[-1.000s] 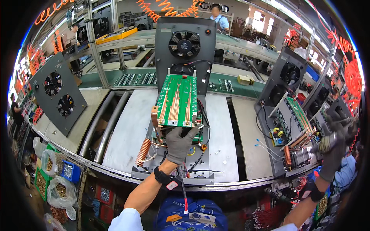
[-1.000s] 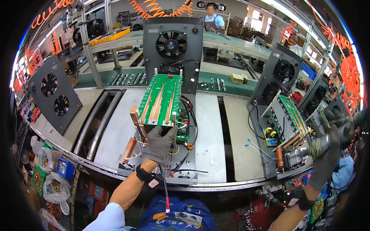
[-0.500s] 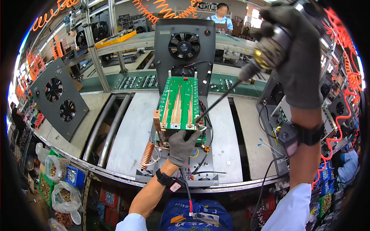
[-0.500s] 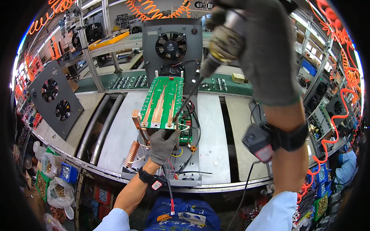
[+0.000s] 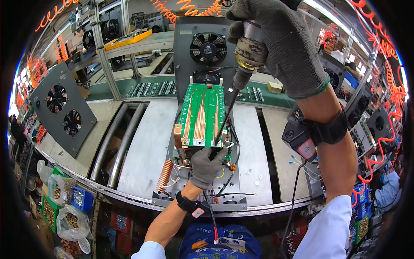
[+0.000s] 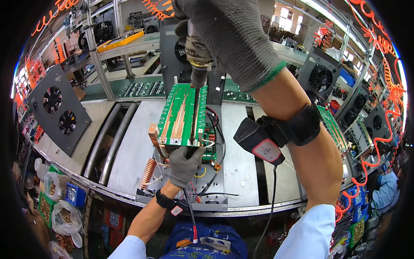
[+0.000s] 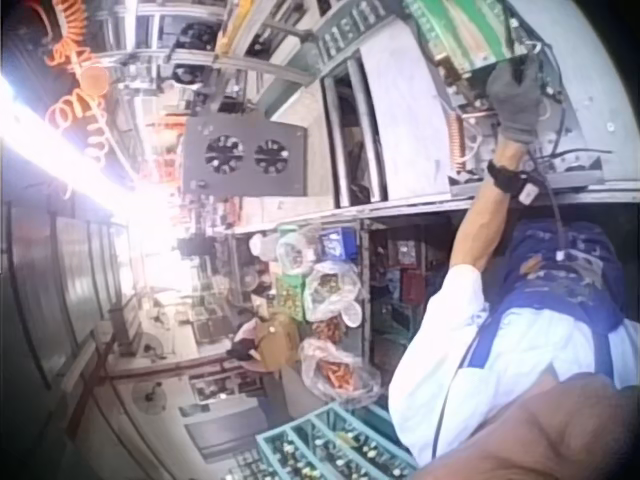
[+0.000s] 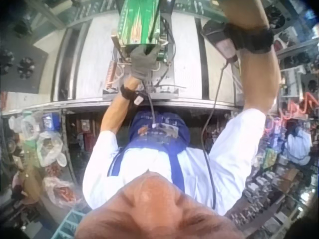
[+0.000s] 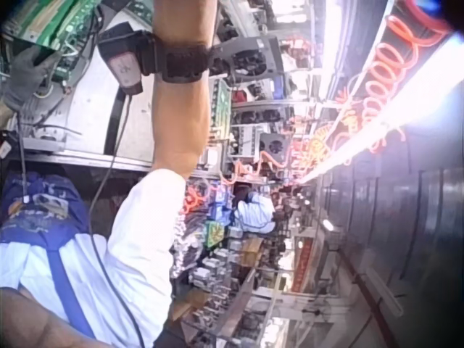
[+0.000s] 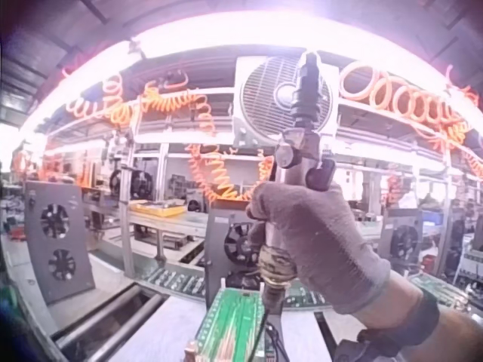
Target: Assembling a large power supply or inverter unit by attaching copper rails to a circuit board using a power screwdriver.
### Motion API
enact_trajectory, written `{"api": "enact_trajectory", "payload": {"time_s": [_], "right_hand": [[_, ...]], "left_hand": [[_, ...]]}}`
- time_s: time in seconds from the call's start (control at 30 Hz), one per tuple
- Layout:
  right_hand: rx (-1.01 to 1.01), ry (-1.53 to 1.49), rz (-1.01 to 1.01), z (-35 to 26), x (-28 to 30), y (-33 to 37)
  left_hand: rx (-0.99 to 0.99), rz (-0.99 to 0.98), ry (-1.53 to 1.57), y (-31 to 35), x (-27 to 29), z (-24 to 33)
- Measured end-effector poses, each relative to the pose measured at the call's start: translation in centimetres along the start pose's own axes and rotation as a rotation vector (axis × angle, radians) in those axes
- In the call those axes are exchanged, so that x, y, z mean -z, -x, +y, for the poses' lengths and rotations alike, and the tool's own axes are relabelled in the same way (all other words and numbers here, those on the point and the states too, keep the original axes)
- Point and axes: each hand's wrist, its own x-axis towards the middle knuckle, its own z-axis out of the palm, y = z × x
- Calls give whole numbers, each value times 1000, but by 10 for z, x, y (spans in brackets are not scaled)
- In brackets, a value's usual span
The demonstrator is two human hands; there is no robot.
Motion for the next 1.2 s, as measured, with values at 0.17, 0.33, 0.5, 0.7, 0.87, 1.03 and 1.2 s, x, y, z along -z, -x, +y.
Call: {"api": "enact_trajectory", "payload": {"time_s": [0.17, 0.33, 0.5, 0.7, 0.87, 1.03, 1.2], "right_hand": [[33, 160, 163, 23, -7, -15], [156, 301, 64, 34, 2, -30], [289, 425, -107, 39, 20, -32], [452, 347, -270, 49, 19, -53], [689, 1008, -2, 50, 9, -47], [922, 1563, 111, 51, 11, -54], [767, 1594, 14, 49, 7, -57]], "left_hand": [[34, -12, 56, 1, 0, -1], [4, 9, -15, 0, 2, 5], [12, 17, -86, 1, 2, 6], [15, 28, -86, 3, -1, -2], [97, 22, 23, 3, -1, 3], [164, -11, 131, 1, 0, 9], [176, -78, 94, 0, 4, 13]]}}
